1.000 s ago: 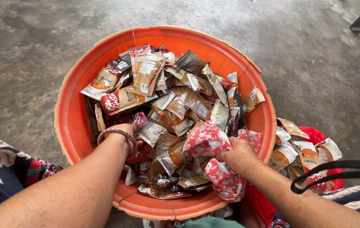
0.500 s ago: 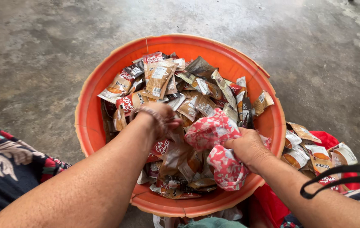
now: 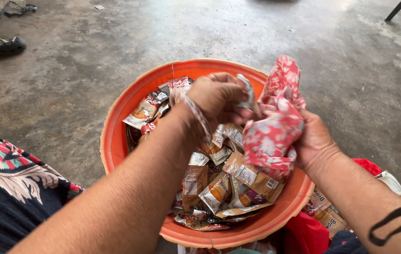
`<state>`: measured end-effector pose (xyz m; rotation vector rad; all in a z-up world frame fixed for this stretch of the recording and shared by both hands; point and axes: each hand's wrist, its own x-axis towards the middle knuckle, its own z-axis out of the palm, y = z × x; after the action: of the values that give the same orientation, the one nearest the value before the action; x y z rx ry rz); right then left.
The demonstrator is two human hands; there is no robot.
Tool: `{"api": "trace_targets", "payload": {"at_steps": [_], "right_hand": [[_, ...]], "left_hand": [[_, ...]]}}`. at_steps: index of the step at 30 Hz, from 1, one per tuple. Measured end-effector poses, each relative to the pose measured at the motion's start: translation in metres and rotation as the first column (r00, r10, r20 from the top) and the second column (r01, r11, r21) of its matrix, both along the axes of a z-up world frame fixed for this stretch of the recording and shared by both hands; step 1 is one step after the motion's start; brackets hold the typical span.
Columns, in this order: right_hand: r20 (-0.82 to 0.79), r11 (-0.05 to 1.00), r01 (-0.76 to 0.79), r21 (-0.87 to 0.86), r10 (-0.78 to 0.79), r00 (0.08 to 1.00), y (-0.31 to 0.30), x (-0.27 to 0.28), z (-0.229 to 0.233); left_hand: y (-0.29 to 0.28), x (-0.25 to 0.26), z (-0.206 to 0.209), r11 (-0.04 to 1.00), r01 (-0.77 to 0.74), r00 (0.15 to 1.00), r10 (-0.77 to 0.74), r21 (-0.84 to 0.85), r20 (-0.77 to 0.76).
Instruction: The person sits on the floor and wipes individual small packets of instant coffee with a patterned cloth. They pick each packet from an orange basin, wipe it thoroughly, and place it back into the basin.
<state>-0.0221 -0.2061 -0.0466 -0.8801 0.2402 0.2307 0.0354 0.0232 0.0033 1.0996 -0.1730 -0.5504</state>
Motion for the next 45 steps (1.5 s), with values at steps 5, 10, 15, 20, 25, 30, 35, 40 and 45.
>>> {"api": "trace_targets", "payload": {"at_steps": [5, 10, 15, 20, 25, 30, 35, 40, 45], "right_hand": [[0.057, 0.995, -0.001, -0.103, 0.007, 0.998, 0.0, 0.003, 0.02], [0.062, 0.906, 0.171, -0.388, -0.159, 0.985, 0.015, 0.003, 0.067], [0.286, 0.641, 0.243, -0.728, -0.038, 0.958, 0.039, 0.012, 0.078], [0.463, 0.088, 0.459, -0.884, 0.301, 0.833, 0.025, 0.027, 0.086], [0.509, -0.157, 0.582, -0.798, 0.342, 0.79, 0.014, 0.023, 0.061], [0.447, -0.087, 0.491, -0.867, 0.302, 0.842, 0.013, 0.005, 0.043], [0.375, 0.107, 0.361, -0.926, 0.177, 0.91, 0.008, -0.002, 0.047], [0.119, 0.687, 0.154, -0.71, -0.098, 0.988, 0.004, 0.0, 0.057], [0.283, 0.674, 0.295, -0.678, -0.131, 0.95, -0.007, 0.014, 0.059]], "left_hand": [[0.001, -0.021, -0.001, 0.953, 0.225, 0.974, -0.214, -0.205, 0.073], [0.012, -0.026, 0.001, 0.991, 0.106, 0.98, -0.118, -0.079, -0.159], [-0.009, -0.039, 0.008, 0.806, 0.093, 0.923, -0.289, -0.585, -0.253], [-0.02, -0.03, 0.01, 0.672, 0.064, 0.897, -0.363, -0.737, -0.254], [-0.024, -0.036, -0.002, 0.786, -0.029, 0.908, -0.238, -0.618, -0.345], [-0.021, -0.051, -0.018, 0.765, 0.145, 0.926, -0.329, -0.627, -0.188], [-0.006, -0.053, -0.031, 0.723, 0.155, 0.897, -0.389, -0.673, -0.212], [0.004, -0.05, -0.044, 0.642, 0.158, 0.89, -0.422, -0.75, -0.174], [0.006, -0.039, -0.032, 0.643, 0.16, 0.92, -0.371, -0.749, -0.122]]}}
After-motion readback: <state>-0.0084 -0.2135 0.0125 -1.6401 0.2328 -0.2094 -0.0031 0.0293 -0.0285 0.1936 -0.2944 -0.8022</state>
